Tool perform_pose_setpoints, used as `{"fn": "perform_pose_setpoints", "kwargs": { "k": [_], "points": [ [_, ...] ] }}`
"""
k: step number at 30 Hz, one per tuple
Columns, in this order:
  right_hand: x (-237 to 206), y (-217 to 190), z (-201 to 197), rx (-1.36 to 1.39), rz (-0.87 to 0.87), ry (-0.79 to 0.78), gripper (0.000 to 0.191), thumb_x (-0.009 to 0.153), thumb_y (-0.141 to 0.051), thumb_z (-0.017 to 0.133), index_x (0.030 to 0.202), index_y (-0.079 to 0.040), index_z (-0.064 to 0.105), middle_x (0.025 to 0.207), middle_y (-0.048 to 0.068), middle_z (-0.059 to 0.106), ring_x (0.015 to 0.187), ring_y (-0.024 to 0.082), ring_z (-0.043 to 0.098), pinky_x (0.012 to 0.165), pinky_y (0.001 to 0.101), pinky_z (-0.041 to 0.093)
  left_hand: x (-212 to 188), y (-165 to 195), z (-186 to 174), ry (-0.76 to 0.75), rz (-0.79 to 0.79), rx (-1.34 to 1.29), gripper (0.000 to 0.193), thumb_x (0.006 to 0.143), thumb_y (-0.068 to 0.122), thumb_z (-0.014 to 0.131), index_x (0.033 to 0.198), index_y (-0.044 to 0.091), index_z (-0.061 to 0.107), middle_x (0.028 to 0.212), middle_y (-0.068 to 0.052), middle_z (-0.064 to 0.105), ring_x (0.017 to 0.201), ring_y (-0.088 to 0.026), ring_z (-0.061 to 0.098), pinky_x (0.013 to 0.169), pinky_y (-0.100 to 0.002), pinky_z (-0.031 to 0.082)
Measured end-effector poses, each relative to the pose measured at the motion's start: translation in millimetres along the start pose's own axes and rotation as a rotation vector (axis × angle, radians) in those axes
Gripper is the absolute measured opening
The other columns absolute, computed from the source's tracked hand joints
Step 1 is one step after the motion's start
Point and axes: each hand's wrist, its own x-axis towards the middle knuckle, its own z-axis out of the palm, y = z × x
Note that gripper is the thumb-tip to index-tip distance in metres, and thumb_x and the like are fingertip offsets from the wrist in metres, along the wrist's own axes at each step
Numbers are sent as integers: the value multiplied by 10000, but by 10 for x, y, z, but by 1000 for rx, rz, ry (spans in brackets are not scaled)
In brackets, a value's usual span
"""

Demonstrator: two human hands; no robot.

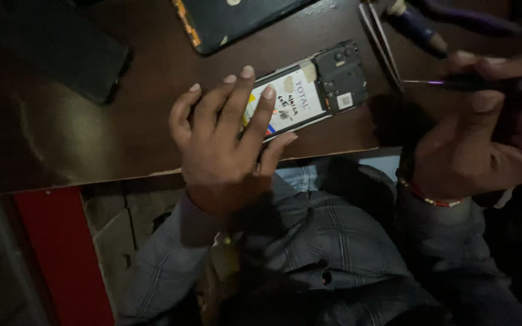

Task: The person repairs a disassembled smartphone on a wooden workbench. They apply adhesive from a small bottle along the phone's frame, use tweezers to adjust components, work on the phone with a screwdriver, and press the frame and back cover together by hand.

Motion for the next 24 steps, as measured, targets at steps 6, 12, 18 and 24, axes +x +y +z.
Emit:
{"fn": "perform_pose_setpoints", "kwargs": {
  "k": [6,12,18,24],
  "points": [
    [-139,65,-56,-40,52,77,591,1158,-20,647,1566,-174,249,1189,230,702,958,262,741,789,324,656,3,-2,38,30,11,-7,526,1006,393,846,1369,49,683,1474,-200,598,1360,-325,545,1178,-573,310],
    [-109,89,-65,-57,34,41,587,1124,3,702,1491,-123,261,1179,252,692,941,262,755,749,283,638,-14,-43,63,37,34,15,534,1017,412,829,1378,47,681,1472,-199,602,1352,-327,549,1174,-563,311],
    [-37,6,-52,-173,74,5,468,1073,54,744,1298,-58,349,1179,239,679,1013,263,753,767,256,623,11,-45,36,42,15,-16,598,973,422,851,1403,53,658,1465,-173,601,1349,-316,552,1175,-545,317],
    [-58,-166,1,-195,212,-11,259,1119,28,786,1148,-10,531,1243,175,658,1098,210,671,905,284,571,60,-18,-21,60,-18,-118,781,953,419,864,1515,14,501,1484,-150,593,1361,-313,547,1196,-532,307]
  ]
}}
